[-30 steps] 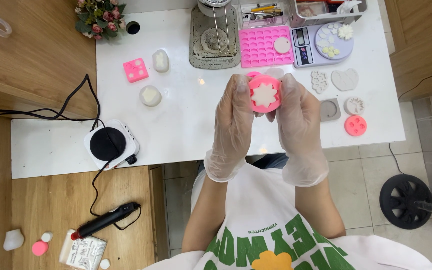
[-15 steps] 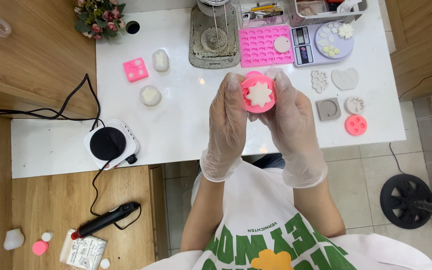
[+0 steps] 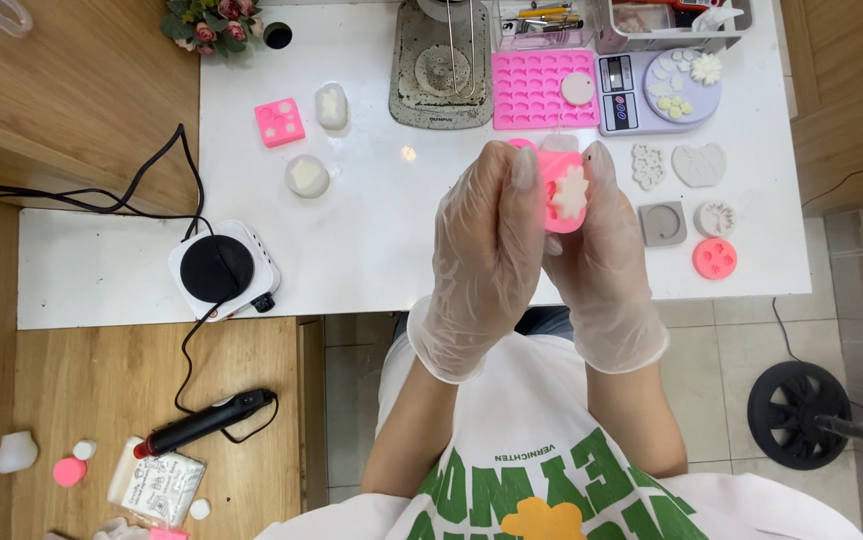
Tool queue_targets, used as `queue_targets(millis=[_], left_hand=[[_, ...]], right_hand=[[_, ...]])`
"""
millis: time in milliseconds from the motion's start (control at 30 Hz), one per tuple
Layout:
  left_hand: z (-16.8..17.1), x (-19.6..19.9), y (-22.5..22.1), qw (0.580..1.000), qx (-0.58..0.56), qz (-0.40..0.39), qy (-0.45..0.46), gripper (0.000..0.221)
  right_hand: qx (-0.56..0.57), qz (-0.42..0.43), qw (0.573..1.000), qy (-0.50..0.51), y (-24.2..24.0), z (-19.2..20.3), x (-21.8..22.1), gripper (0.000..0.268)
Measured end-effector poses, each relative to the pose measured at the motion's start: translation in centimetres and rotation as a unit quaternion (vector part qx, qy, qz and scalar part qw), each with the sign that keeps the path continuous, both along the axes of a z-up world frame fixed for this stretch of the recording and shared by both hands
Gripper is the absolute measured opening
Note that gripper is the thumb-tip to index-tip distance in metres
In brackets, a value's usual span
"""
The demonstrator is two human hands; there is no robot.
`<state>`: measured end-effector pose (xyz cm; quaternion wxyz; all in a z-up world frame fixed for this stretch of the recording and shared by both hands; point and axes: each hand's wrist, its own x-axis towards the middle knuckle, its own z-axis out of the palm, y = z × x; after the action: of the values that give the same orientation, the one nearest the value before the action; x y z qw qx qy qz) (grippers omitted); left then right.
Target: Remove decorative wax shapes from various silicone molds at a workbench.
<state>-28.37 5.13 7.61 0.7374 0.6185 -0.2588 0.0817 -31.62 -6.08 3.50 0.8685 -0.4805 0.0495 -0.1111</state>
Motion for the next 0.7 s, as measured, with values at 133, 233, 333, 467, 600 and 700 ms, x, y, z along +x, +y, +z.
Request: queue_targets(millis=[133, 233, 333, 467, 600, 700], left_hand=[[0.8, -0.4, 0.4, 1.0, 0.013, 0.005, -0.01, 0.036], [0.9, -0.3, 0.6, 0.999, 0.015, 0.009, -0.04, 0.035], [1.3, -0.6, 0.5, 0.998, 0.023, 0.021, -0.06, 0.035], [2.2, -1.0, 0.9, 0.994, 0.041, 0.022, -0.098, 0.022], [2.1, -1.1, 1.2, 0.99, 0.05, -0.003, -0.129, 0.012], [2.0, -1.2, 1.4, 0.991, 0.062, -0.021, -0.118, 0.011]], right_hand=[[0.01, -0.004, 1.0, -0.005, -0.3, -0.3, -0.3, 0.043], [-0.001, -0.004, 1.0, -0.023, -0.9, -1.1, -0.5, 0.044], [0.009, -0.021, 1.0, -0.021, -1.2, -1.0, -1.0, 0.042], [0.014, -0.06, 0.998, 0.004, -0.5, -0.6, -1.8, 0.037], [0.028, -0.093, 0.995, -0.003, -0.2, -0.8, -2.2, 0.038], [0.029, -0.069, 0.997, -0.027, 0.5, 0.2, -2.2, 0.035]])
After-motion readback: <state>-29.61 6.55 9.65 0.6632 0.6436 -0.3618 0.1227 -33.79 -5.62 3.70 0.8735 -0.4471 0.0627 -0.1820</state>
